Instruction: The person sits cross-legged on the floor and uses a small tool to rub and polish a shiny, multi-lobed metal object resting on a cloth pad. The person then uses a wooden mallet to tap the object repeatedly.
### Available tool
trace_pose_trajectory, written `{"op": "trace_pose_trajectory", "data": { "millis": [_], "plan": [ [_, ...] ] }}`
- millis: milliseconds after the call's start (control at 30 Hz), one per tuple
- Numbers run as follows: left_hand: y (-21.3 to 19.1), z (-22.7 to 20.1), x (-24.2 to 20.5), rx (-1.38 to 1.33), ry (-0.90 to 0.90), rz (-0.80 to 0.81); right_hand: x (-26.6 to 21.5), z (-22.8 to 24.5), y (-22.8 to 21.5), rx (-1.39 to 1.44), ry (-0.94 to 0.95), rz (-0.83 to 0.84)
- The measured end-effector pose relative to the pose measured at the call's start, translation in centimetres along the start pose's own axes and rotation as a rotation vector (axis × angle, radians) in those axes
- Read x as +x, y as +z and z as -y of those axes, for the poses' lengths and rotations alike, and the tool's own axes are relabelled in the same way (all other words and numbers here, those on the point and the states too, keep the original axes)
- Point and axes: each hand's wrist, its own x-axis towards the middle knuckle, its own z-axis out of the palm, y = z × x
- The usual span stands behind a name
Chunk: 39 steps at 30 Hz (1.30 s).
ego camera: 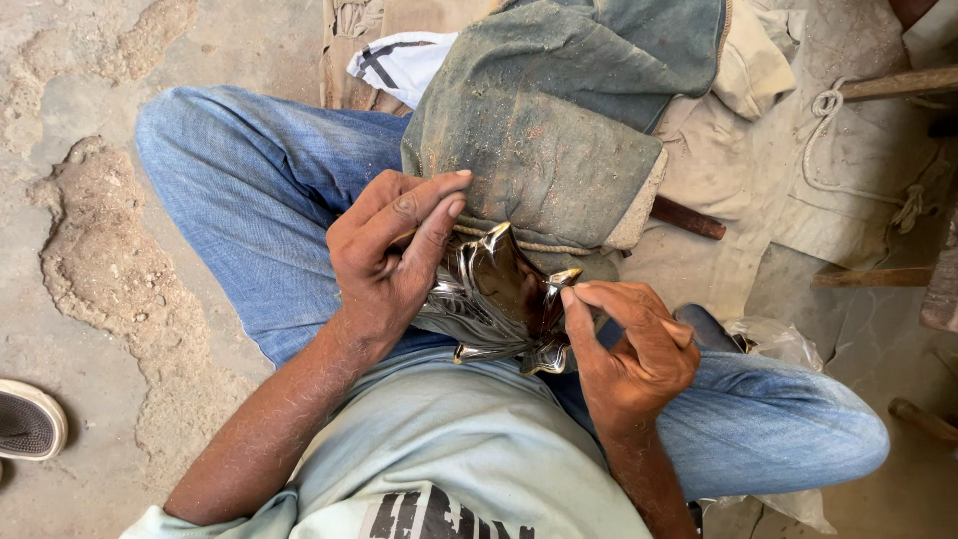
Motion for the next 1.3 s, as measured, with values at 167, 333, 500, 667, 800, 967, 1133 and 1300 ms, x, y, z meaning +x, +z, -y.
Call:
{"op": "trace_pose_trajectory", "data": {
  "millis": [167, 333, 500, 667, 800, 967, 1133, 1300],
  "plan": [
    [-0.1, -0.2, 0.0, 0.001, 0.003, 0.006, 0.3, 0.2, -0.1, -0.002, -0.029, 0.01],
    [-0.2, -0.3, -0.2, 0.001, -0.017, 0.017, 0.4, 0.1, -0.1, 0.025, -0.028, 0.02],
    [0.0, -0.2, -0.1, 0.003, -0.012, 0.004, 0.3, -0.3, -0.3, 0.031, -0.049, 0.034],
    [0.1, 0.1, -0.1, -0.01, -0.026, -0.004, 0.2, -1.1, -0.2, 0.081, -0.068, 0.044],
    [0.2, 0.0, -0.1, 0.009, -0.042, -0.014, 0.0, -1.4, -0.2, 0.094, -0.095, 0.044],
    [0.4, 0.1, 0.0, 0.01, -0.047, -0.015, -0.2, -1.5, -0.2, 0.116, -0.051, 0.043],
    [0.4, 0.1, 0.1, 0.016, -0.065, -0.01, -0.5, -2.0, -0.3, 0.149, -0.082, 0.05],
    [0.4, 0.2, 0.2, 0.039, -0.065, -0.009, -1.1, -2.4, -0.1, 0.17, -0.125, 0.028]
  ]
}}
